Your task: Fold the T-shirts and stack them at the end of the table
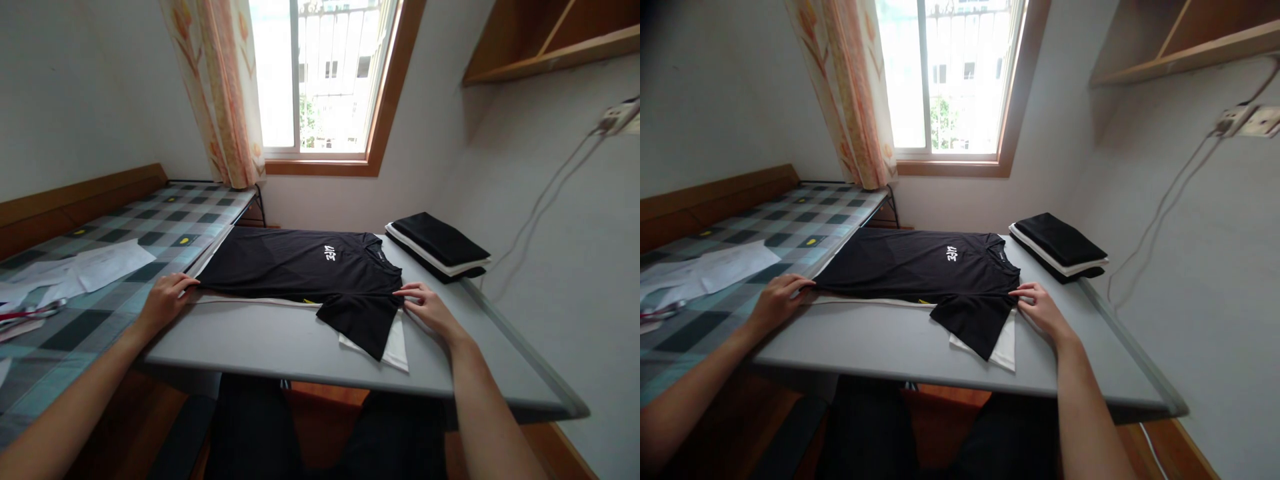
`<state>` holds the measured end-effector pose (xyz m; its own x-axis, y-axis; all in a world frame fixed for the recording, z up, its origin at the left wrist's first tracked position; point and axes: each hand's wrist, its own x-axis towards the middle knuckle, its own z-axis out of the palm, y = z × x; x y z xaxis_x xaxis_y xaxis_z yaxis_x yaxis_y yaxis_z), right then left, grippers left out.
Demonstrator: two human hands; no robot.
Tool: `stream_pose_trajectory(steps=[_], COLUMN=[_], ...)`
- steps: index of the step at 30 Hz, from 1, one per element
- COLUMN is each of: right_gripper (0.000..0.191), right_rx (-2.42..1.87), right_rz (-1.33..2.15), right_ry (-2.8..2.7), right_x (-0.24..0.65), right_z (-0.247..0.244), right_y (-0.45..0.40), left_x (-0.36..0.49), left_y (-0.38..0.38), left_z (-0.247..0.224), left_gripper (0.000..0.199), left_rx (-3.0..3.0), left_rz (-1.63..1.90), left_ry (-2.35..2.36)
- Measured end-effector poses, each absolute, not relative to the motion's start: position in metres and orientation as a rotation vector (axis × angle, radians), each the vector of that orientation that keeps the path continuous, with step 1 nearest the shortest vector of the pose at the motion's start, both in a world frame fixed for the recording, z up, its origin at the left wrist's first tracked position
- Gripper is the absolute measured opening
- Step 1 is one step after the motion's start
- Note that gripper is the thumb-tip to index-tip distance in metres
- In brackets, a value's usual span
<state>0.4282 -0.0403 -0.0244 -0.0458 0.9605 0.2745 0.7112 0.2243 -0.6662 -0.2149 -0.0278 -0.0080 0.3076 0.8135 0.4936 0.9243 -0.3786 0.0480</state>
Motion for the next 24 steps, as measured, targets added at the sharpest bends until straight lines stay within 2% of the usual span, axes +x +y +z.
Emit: stream_pose_trajectory(steps=[8,12,18,24], right_gripper=[0.04,0.037,0.026,0.024], right_rx=[-1.563,-1.596,-1.673,-1.658], right_rz=[0.381,0.375,0.333,0.288], right_ry=[-1.668,-1.648,-1.678,-1.741], right_x=[0.439,0.442,0.439,0.431], right_z=[-0.036,-0.039,-0.037,-0.033], right_y=[-0.033,-0.032,-0.036,-0.036], left_x=[-0.22,-0.226,-0.231,-0.225], left_y=[-0.026,-0.024,-0.025,-0.026], left_z=[-0.007,-0.008,-0.005,0.0], left_gripper=[0.023,0.021,0.024,0.025], left_rx=[-2.29,-2.447,-2.567,-2.586], left_rz=[-0.759,-0.813,-0.574,-0.413], left_ry=[-1.686,-1.701,-1.731,-1.753])
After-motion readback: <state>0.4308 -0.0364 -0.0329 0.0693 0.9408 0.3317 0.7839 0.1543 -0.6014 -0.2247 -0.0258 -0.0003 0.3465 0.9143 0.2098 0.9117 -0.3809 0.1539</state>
